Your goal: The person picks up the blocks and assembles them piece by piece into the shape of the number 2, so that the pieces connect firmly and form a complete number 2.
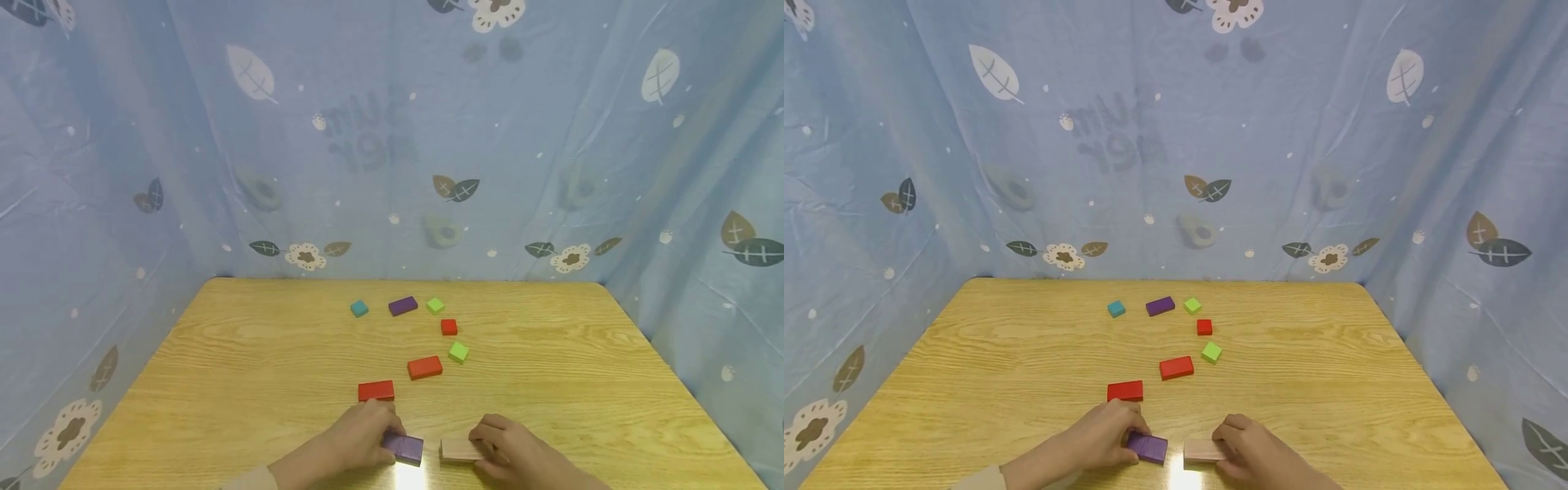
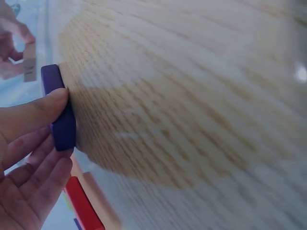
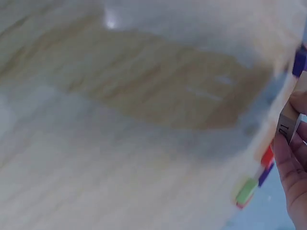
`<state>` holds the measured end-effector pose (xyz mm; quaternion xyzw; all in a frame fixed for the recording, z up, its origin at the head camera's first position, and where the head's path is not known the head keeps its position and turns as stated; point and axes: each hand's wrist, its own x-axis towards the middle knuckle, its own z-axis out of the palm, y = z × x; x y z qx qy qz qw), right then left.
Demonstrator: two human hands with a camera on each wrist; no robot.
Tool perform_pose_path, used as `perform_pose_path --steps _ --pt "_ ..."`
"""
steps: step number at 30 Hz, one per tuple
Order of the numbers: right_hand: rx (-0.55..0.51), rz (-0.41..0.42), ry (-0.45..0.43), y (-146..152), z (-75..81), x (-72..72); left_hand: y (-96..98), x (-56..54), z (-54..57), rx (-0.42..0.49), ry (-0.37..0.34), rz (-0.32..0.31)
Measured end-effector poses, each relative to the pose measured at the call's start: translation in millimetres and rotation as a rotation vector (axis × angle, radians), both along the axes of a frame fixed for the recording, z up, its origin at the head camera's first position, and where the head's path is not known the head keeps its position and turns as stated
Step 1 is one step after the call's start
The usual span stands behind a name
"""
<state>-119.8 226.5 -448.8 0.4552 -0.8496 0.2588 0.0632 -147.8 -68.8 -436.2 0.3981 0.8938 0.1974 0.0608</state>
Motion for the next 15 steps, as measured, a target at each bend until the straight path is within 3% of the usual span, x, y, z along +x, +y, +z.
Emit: perform_pose_path --steps 4,15 --pt "-0.046 -0.033 0.056 10 5.3 -3.4 -0.8 -1.7 0.6 -0.012 0.007 0.003" --pt "-0.015 -0.065 0.035 17 4.4 -8.0 -0.1 -2.1 -1.7 -0.001 0.008 -0.010"
